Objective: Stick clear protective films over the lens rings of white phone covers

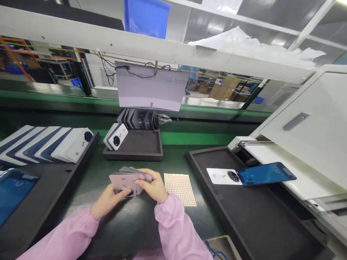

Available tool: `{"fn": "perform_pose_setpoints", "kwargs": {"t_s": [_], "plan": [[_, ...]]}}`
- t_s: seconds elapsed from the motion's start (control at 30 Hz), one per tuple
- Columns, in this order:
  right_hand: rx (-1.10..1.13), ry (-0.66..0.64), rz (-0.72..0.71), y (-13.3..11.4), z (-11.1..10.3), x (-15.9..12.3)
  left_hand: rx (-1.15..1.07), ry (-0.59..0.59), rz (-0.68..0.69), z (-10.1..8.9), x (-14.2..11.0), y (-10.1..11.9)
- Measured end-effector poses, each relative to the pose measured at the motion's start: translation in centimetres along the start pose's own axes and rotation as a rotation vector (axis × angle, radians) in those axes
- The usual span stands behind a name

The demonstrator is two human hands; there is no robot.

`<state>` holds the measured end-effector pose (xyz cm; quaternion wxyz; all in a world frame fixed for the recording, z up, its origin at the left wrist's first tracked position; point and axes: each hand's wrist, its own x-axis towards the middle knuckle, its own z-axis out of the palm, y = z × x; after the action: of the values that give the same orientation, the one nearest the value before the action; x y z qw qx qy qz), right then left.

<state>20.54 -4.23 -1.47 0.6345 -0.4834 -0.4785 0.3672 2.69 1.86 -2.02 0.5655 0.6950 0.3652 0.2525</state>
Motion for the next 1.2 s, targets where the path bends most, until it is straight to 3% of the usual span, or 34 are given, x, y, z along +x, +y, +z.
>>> {"fn": "perform_pose_setpoints", "kwargs": {"t_s": [0.1, 0.3, 0.43, 0.83, 1.03, 1.2], "plan": [[0.077, -0.023, -0.039, 0.5, -0.5, 0.0, -0.019, -0.004, -0.002, 0.1, 0.0, 0.0], [0.071, 0.224, -0.044, 1.8, -1.0, 0.2, -0.049, 0.005, -0.025, 0.0, 0.0, 0.0], [0.146, 0.258, -0.021, 1.5, -1.0, 0.5, -0.094, 0.004, -0.042, 0.0, -0.1, 0.2], [0.396, 0.337, 0.120, 0.7, -0.8, 1.0, -0.290, -0.169, -0.120, -1.3, 0.1, 0.5], [0.516, 0.267, 0.239, 0.1, -0.7, 1.1, -0.422, -0.251, -0.212, -1.3, 0.0, 0.9], [0.465, 0.179, 0.268, 0.1, -0.7, 0.9, -0.537, -0.294, -0.295, -1.4, 0.0, 0.7]]}}
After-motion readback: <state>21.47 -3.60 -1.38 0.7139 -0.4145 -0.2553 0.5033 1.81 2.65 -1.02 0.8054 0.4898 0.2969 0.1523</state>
